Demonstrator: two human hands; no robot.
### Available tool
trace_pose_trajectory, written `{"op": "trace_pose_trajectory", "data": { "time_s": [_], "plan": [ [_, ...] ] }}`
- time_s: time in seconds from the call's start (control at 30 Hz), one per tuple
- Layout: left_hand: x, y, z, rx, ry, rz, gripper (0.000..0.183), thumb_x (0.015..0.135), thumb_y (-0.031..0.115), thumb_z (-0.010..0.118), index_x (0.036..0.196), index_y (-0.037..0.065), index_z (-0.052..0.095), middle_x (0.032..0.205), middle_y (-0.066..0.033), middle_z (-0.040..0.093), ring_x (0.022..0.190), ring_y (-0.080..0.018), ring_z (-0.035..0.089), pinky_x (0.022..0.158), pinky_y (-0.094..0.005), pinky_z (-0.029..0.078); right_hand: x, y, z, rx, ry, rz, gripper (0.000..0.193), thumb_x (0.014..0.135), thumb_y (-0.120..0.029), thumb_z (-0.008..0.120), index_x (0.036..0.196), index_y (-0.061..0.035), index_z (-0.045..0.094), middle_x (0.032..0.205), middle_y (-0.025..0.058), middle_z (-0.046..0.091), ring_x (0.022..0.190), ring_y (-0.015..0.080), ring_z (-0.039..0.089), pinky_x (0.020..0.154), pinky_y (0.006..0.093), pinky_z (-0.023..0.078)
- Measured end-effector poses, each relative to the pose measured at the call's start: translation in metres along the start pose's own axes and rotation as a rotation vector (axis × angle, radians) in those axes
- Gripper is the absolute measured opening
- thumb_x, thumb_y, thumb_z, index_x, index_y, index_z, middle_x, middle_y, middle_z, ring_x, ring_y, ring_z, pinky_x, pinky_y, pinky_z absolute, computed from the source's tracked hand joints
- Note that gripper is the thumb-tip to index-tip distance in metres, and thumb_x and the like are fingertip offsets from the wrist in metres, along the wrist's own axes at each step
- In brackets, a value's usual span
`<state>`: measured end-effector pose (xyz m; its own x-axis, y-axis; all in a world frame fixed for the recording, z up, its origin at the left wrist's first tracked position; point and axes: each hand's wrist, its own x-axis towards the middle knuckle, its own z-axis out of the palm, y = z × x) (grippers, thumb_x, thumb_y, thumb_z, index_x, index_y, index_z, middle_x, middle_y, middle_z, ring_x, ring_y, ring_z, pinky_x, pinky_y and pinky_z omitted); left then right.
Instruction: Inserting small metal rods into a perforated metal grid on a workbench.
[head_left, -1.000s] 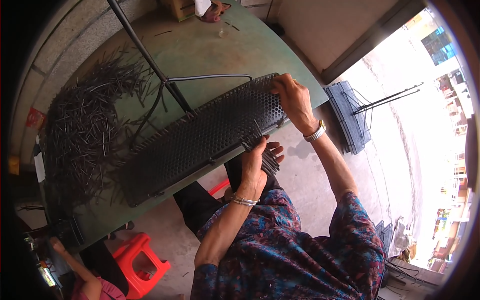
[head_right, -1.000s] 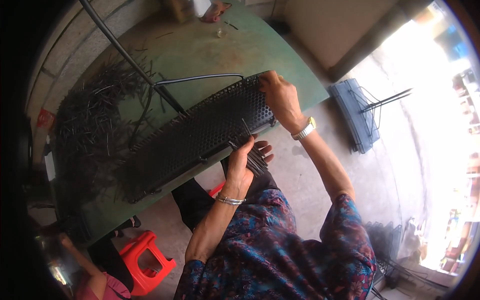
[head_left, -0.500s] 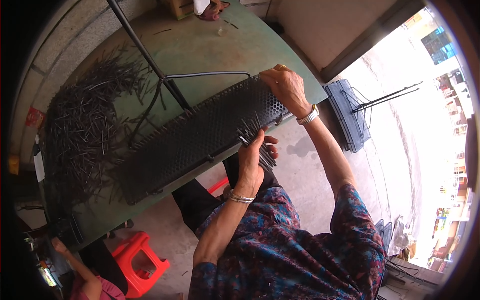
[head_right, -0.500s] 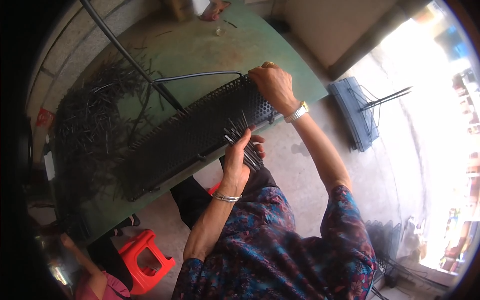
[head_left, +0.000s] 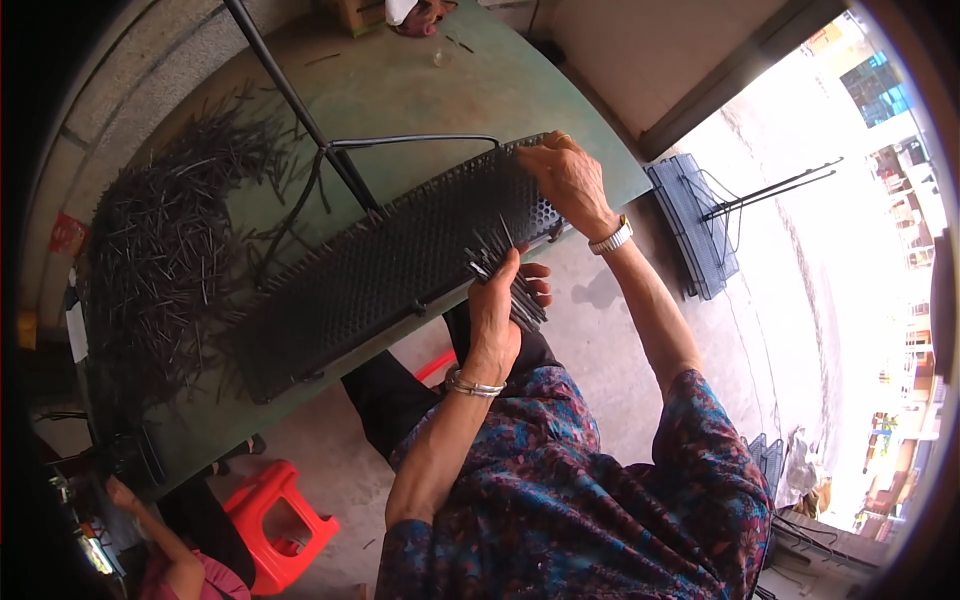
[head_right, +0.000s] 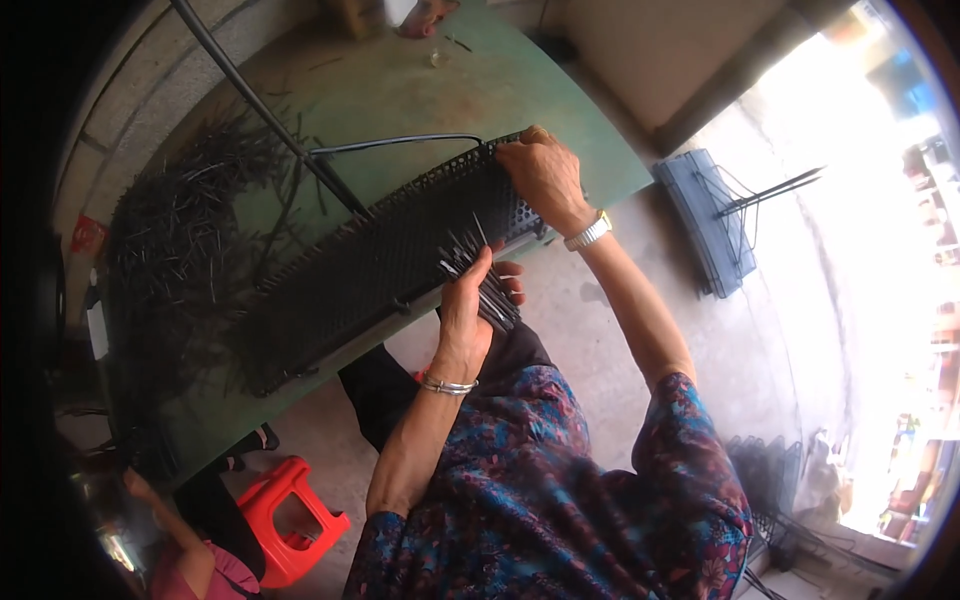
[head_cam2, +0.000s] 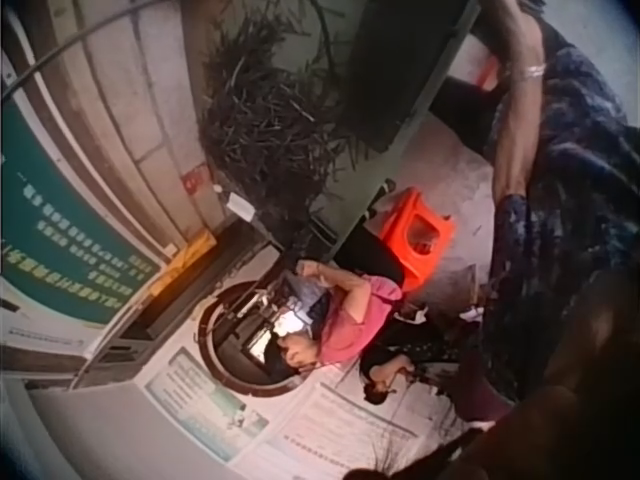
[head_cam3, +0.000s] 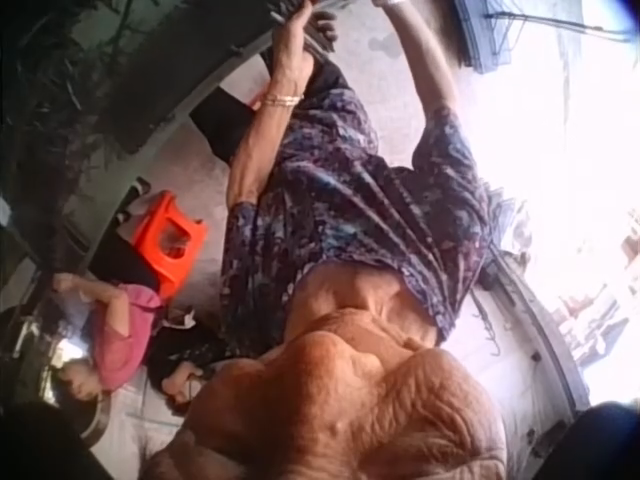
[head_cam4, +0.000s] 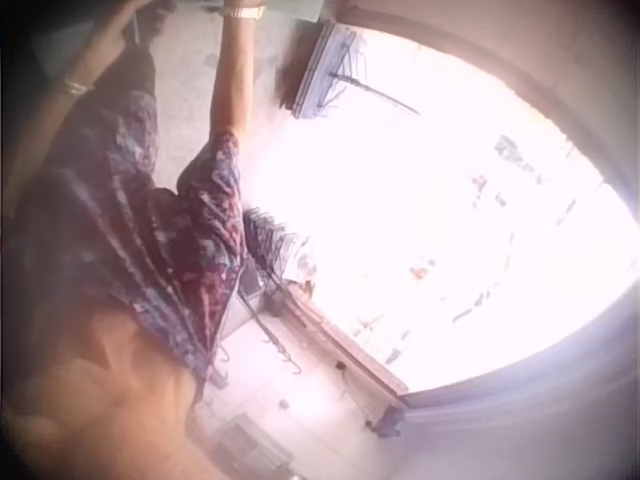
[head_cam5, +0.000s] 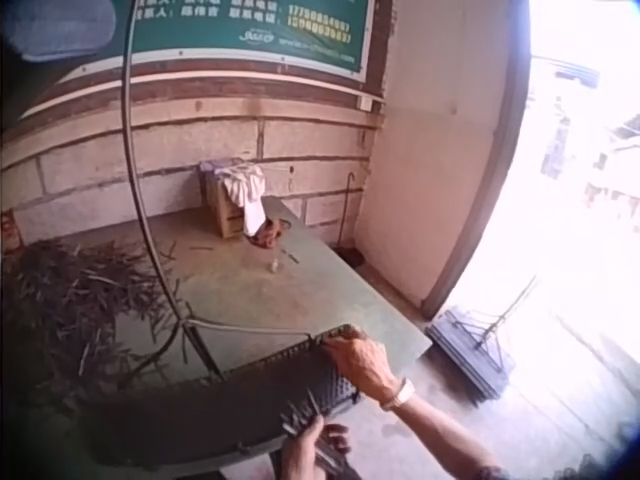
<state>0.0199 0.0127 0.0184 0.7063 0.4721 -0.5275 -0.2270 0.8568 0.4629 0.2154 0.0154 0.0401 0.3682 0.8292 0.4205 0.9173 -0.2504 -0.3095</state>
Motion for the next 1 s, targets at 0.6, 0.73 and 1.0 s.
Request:
{"op": "trace_pose_trajectory", "data": {
  "time_s": [0.6,0.73,1.0],
  "plan": [
    [-0.004,0.003,0.008,0.196,-0.100,0.057,0.027,0.097,0.027,0.057,0.115,0.008,0.062,0.099,-0.0100,0.072,0.068,-0.0145,0.065,0.055,-0.0263,0.050,-0.021,-0.020,-0.040,0.739,-0.721,0.183,0.019,0.093,-0.018,0.062,0.100,-0.0005,0.065,0.079,0.0049,0.067,0.072,0.0103,0.064,0.065,0.0257,0.053],
    [0.003,-0.003,0.003,0.165,-0.091,0.001,0.028,0.098,0.030,0.056,0.117,0.010,0.061,0.102,-0.0075,0.071,0.072,-0.0176,0.066,0.058,-0.0297,0.052,-0.019,-0.019,-0.054,0.745,-0.776,0.211,0.017,0.094,-0.015,0.060,0.097,0.0016,0.064,0.078,0.0054,0.067,0.072,0.0114,0.066,0.065,0.0259,0.054],
    [0.013,-0.012,-0.002,-0.053,-0.098,-0.171,0.030,0.099,0.036,0.053,0.118,0.013,0.054,0.106,-0.0179,0.067,0.092,-0.0278,0.066,0.076,-0.0483,0.056,-0.010,-0.012,-0.059,0.451,0.095,0.291,0.013,0.095,-0.009,0.057,0.098,0.0021,0.061,0.077,0.0094,0.070,0.073,0.0165,0.072,0.066,0.0265,0.054]
  ]
}}
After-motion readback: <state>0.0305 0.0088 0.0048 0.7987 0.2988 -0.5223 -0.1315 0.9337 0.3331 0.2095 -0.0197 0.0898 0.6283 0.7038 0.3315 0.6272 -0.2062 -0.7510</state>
